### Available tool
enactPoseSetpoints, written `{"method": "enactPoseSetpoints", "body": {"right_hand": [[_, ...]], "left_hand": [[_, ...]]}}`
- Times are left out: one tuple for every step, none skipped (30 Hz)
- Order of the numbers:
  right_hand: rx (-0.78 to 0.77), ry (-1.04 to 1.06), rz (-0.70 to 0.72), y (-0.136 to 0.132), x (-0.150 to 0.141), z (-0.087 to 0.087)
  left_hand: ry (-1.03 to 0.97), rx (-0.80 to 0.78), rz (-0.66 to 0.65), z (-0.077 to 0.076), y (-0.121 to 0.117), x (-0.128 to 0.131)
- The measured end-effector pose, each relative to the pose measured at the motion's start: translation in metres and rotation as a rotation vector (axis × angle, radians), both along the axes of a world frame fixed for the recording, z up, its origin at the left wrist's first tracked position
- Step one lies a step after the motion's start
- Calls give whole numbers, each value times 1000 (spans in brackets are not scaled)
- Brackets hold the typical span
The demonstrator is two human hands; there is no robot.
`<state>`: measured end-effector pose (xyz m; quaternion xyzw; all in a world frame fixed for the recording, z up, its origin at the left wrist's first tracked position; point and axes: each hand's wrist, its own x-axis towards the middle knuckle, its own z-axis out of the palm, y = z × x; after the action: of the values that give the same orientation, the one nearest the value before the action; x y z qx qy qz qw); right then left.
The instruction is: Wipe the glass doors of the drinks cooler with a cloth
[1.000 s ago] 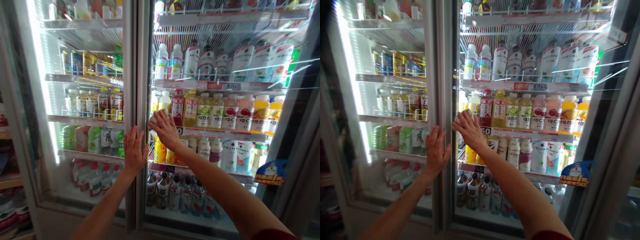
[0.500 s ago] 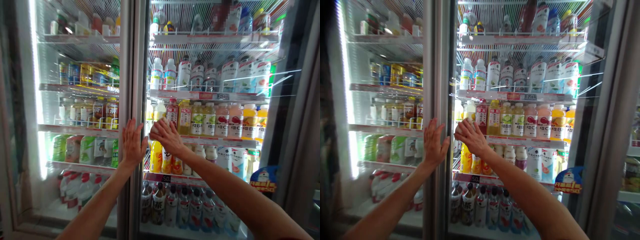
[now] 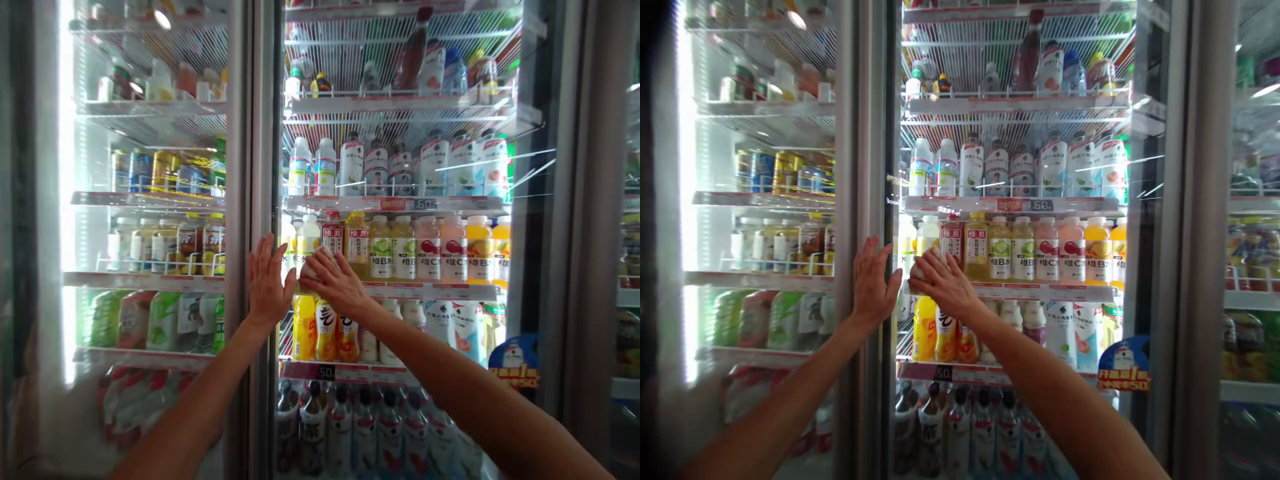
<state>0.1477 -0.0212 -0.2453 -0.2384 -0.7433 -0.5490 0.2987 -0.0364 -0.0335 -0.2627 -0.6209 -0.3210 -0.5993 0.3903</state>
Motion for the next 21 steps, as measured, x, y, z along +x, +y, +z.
{"method": "enactPoseSetpoints", "body": {"right_hand": [[9, 32, -11, 0, 6, 6], [19, 113, -27, -1, 13, 16], [30, 220, -45, -1, 20, 27], [42, 324, -59, -2, 26, 37], [49, 399, -67, -3, 33, 42], [49, 433, -71, -4, 39, 42], [43, 428, -70, -7, 45, 35], [32, 396, -69, -9, 50, 23], [17, 347, -69, -12, 57, 8], [-3, 290, -72, -15, 63, -7], [-21, 237, -75, -17, 70, -19], [-31, 200, -76, -19, 77, -27], [-31, 195, -77, -20, 84, -27], [-19, 230, -76, -20, 91, -22], [6, 304, -73, -19, 98, -12], [39, 406, -69, -19, 104, 0], [72, 506, -66, -18, 110, 11], [98, 580, -65, -18, 114, 18], [111, 615, -68, -19, 118, 19], [113, 609, -73, -20, 121, 15], [104, 571, -81, -21, 124, 5]], "left_hand": [[1, 1, -9, 2, 1, 4], [0, 2, -18, 5, 3, 8], [-4, 0, -25, 7, 5, 14], [-6, -3, -29, 9, 6, 19], [-6, -7, -33, 10, 8, 25], [-4, -11, -36, 10, 10, 30], [2, -17, -38, 9, 11, 36], [10, -23, -41, 8, 13, 41], [18, -26, -41, 7, 14, 45], [29, -29, -41, 5, 15, 49], [43, -30, -40, 5, 17, 54], [59, -30, -40, 4, 18, 58], [74, -29, -42, 5, 20, 62], [83, -26, -45, 6, 21, 67], [86, -22, -48, 9, 22, 73], [86, -19, -51, 11, 23, 79], [84, -16, -54, 14, 24, 84], [83, -17, -57, 16, 25, 90], [83, -21, -60, 18, 26, 94], [84, -26, -62, 19, 27, 98], [88, -30, -60, 19, 28, 101]]}}
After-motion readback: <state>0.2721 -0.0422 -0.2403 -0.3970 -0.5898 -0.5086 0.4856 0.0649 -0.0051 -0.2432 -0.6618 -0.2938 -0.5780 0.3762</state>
